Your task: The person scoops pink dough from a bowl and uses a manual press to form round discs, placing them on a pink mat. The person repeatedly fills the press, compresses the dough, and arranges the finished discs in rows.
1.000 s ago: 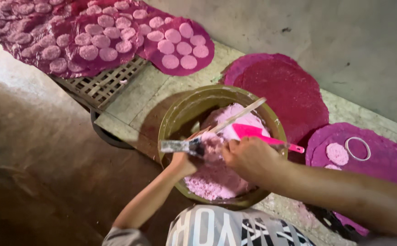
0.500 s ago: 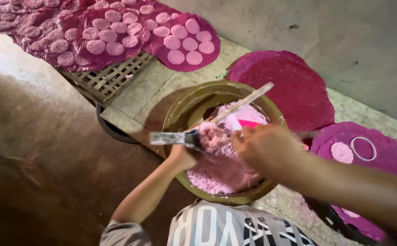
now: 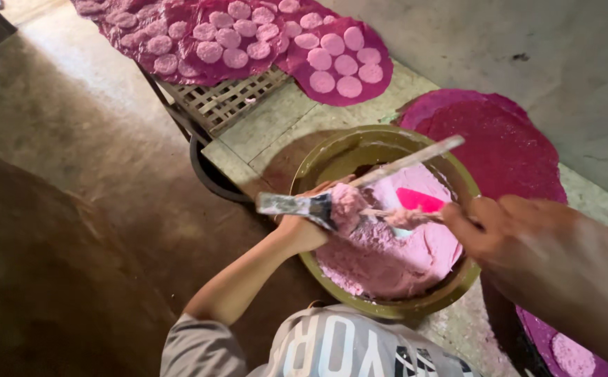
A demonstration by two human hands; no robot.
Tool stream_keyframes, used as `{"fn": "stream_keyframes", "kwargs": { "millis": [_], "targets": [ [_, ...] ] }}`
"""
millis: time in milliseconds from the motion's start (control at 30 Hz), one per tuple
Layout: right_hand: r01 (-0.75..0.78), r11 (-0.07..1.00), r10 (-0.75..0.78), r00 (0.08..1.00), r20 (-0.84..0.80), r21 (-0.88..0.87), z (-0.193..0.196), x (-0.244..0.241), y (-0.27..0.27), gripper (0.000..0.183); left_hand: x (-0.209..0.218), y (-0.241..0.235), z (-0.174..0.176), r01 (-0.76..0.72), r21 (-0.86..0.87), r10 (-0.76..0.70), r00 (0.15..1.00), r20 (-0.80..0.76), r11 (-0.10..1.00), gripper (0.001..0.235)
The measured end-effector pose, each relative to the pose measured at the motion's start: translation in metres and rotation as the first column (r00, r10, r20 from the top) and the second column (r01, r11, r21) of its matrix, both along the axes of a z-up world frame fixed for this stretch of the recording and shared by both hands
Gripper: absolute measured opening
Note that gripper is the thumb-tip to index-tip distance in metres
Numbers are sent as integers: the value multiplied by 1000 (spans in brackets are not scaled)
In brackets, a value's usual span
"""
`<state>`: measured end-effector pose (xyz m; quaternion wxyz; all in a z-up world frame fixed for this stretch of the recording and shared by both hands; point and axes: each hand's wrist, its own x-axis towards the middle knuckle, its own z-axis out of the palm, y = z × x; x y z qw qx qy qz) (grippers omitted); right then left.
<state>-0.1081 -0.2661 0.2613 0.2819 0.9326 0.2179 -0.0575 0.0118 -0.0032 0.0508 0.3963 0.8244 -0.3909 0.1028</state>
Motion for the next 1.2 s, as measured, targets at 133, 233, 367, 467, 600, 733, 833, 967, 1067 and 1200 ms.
{"fn": "stream_keyframes", "kwargs": {
  "millis": [133, 233, 367, 467, 600, 733, 833, 967, 1067, 1200],
  "targets": [
    [-126, 989, 113, 981, -157, -78, -27, 24, 52, 26, -12, -16, -28, 55, -116, -94, 926, -366, 992, 50],
    [-256, 966, 257, 958, -129, 26, -46, 22, 58, 47, -19, -10, -37, -24, 142, 69, 945, -321, 990, 48],
    [183, 969, -148, 967, -205, 163, -31, -12, 6, 40, -11, 18, -27, -81, -53, 52, 912, -406, 995, 36],
    [54, 954, -46, 998, -35, 294, -17, -15, -6, 53, -2, 26, -10, -238, 202, 229, 971, 68, 950, 29],
    [-166, 986, 167, 977, -132, 16, -60, 17, 52, 41, -6, 10, -8, -24, 247, 37, 998, -49, 969, 58],
    [-190, 976, 203, 970, -134, 107, -61, 18, 72, 41, -10, 1, -19, -127, 311, 116, 992, 56, 942, 68],
    [108, 930, -19, 969, -248, 351, -30, 4, 43, 44, -8, 18, -24, -247, 306, 229, 969, 93, 920, 79],
    [304, 945, -278, 941, -192, 123, -1, -5, 11, 52, 15, 33, -4, -393, 303, 394, 917, 61, 868, 89],
    [314, 949, -301, 930, -210, 33, 6, 2, 17, 46, 6, 36, 9, -316, 130, 302, 946, 116, 940, 76],
    [119, 982, -87, 975, -204, 149, -2, 24, 54, 36, 3, 17, 10, -286, 72, 272, 949, 158, 956, 73]
  ]
}}
